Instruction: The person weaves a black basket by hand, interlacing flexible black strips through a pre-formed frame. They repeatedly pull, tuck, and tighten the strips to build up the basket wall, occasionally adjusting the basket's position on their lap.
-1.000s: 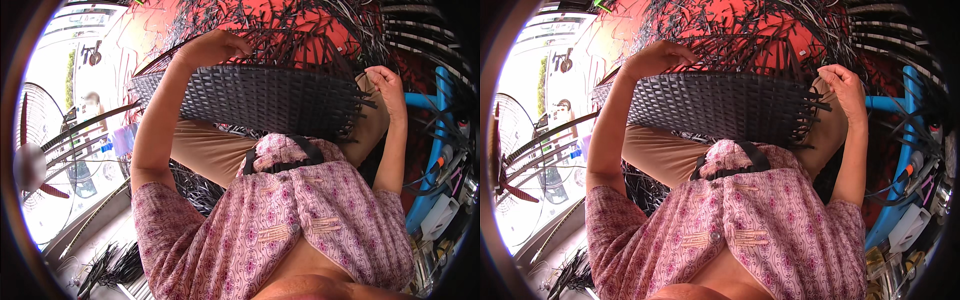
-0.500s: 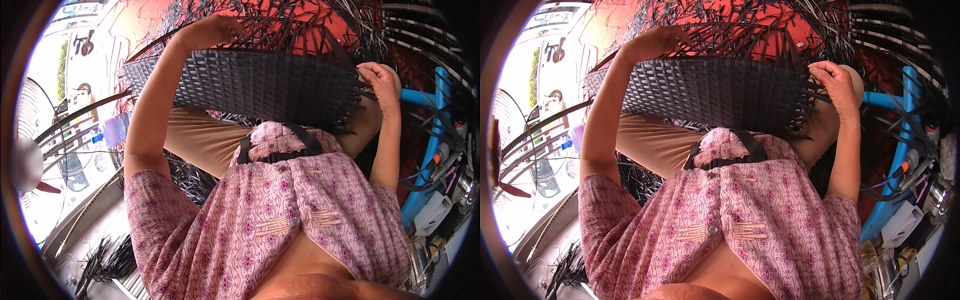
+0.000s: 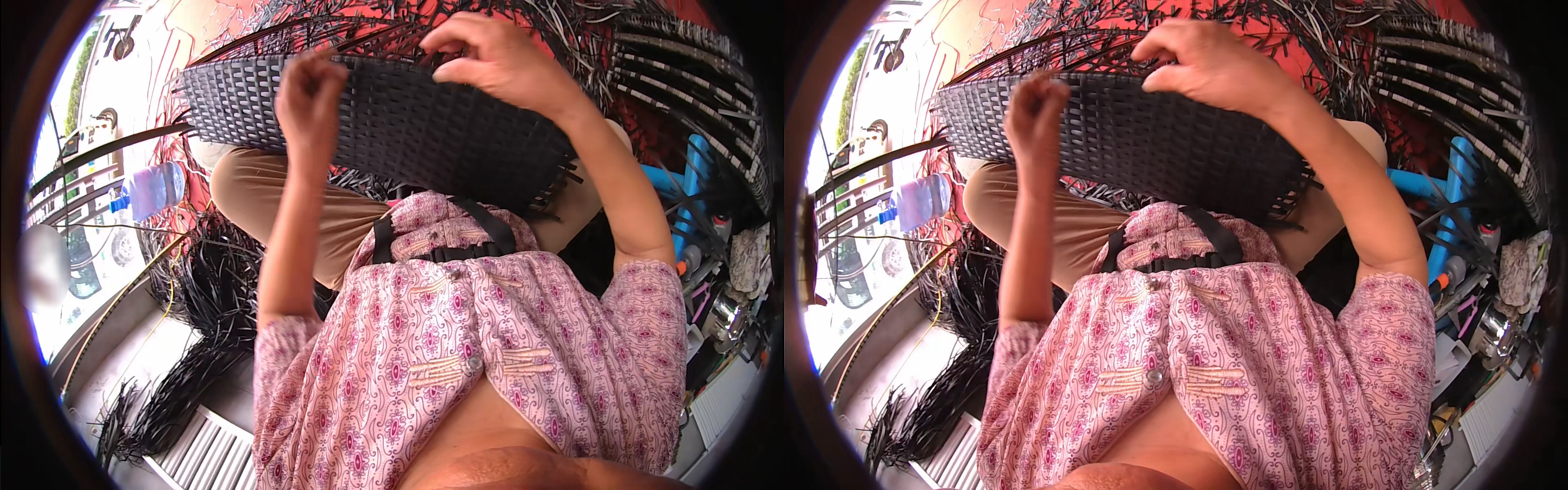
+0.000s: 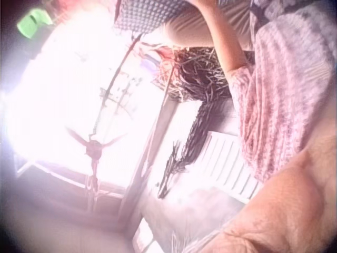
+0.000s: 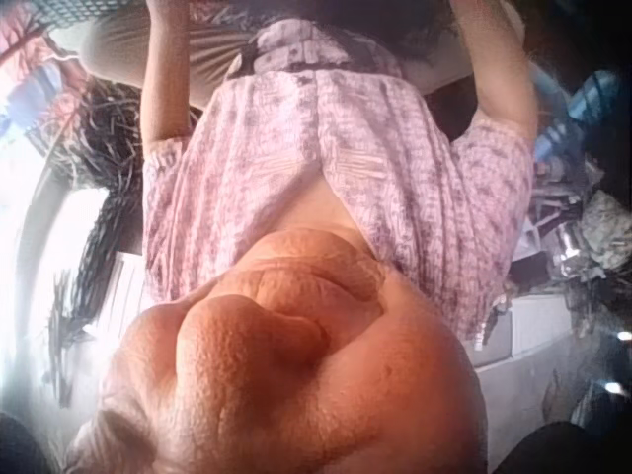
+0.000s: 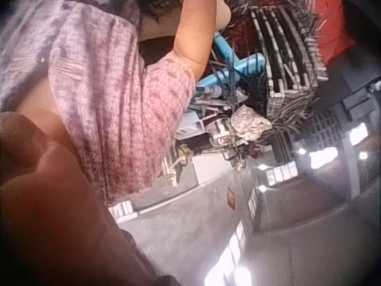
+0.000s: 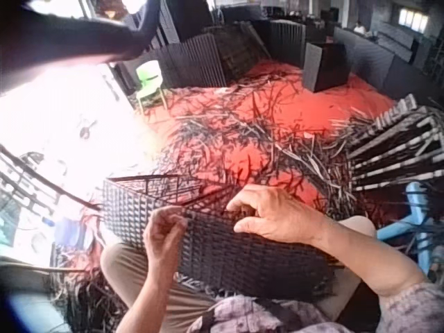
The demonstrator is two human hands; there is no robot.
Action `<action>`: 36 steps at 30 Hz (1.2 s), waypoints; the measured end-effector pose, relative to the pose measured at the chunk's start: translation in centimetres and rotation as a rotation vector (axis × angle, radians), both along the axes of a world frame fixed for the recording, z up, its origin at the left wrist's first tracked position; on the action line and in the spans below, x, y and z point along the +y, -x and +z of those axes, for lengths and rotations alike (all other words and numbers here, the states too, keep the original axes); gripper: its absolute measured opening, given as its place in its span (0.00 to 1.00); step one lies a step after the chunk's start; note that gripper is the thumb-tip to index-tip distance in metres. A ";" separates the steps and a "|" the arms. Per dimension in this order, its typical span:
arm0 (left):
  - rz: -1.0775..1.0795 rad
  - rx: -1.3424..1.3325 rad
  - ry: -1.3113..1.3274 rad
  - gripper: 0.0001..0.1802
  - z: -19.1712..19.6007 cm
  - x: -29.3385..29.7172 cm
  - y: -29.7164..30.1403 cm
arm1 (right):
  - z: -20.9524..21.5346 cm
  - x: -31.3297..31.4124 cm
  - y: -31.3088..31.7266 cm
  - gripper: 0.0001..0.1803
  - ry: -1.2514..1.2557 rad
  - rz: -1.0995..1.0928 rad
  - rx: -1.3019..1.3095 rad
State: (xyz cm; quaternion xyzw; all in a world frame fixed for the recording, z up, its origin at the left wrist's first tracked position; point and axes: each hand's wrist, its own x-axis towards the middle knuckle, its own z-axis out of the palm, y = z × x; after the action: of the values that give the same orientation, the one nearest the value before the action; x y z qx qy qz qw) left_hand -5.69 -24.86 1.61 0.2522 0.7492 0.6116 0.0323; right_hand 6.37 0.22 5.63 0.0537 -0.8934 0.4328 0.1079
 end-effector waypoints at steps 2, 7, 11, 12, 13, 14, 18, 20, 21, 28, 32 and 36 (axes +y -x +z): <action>0.060 -0.083 -0.071 0.12 -1.7 -0.9 -4.0 | -0.4 -1.7 1.7 0.20 -0.095 0.076 -0.015; 0.189 -0.076 -0.027 0.16 -3.7 0.1 -8.3 | -3.9 -2.9 4.0 0.20 -0.105 0.119 0.061; 0.184 0.025 0.018 0.18 -3.7 1.3 -8.4 | -4.1 -2.3 3.8 0.24 0.016 0.142 -0.044; 0.176 0.067 0.054 0.18 -3.7 1.6 -8.5 | -4.1 -2.3 3.8 0.23 0.001 0.143 -0.037; 0.169 0.109 0.090 0.19 -3.7 1.8 -8.5 | -4.0 -2.3 3.7 0.23 -0.015 0.145 -0.029; 0.163 0.151 0.126 0.19 -3.7 2.0 -8.6 | -3.9 -2.4 3.6 0.23 -0.030 0.147 -0.022; 0.168 0.158 0.172 0.23 -3.3 2.0 -9.1 | -4.3 -2.6 3.6 0.22 0.020 0.126 0.011; 0.169 0.165 0.150 0.24 -3.6 2.0 -9.2 | -4.1 -2.5 3.6 0.21 0.031 0.128 -0.021; 0.172 0.172 0.142 0.24 -3.7 1.9 -9.2 | -3.8 -2.5 3.6 0.21 0.023 0.130 -0.036; 0.172 0.192 0.098 0.23 -3.1 2.2 -9.1 | -3.5 -1.9 4.4 0.19 -0.053 0.191 0.036; 0.165 0.203 0.107 0.23 -3.3 2.5 -9.3 | -3.8 -1.6 4.7 0.19 -0.008 0.211 0.001; 0.147 0.230 0.131 0.22 -2.7 2.5 -9.0 | -3.9 -1.8 4.6 0.18 0.012 0.176 -0.038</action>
State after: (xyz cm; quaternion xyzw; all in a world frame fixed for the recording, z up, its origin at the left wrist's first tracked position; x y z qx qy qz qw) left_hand 3.28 -22.32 -1.14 0.2625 0.8028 0.5289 -0.0823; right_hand 1.78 -1.59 1.72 0.1232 -0.8845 0.4468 0.0526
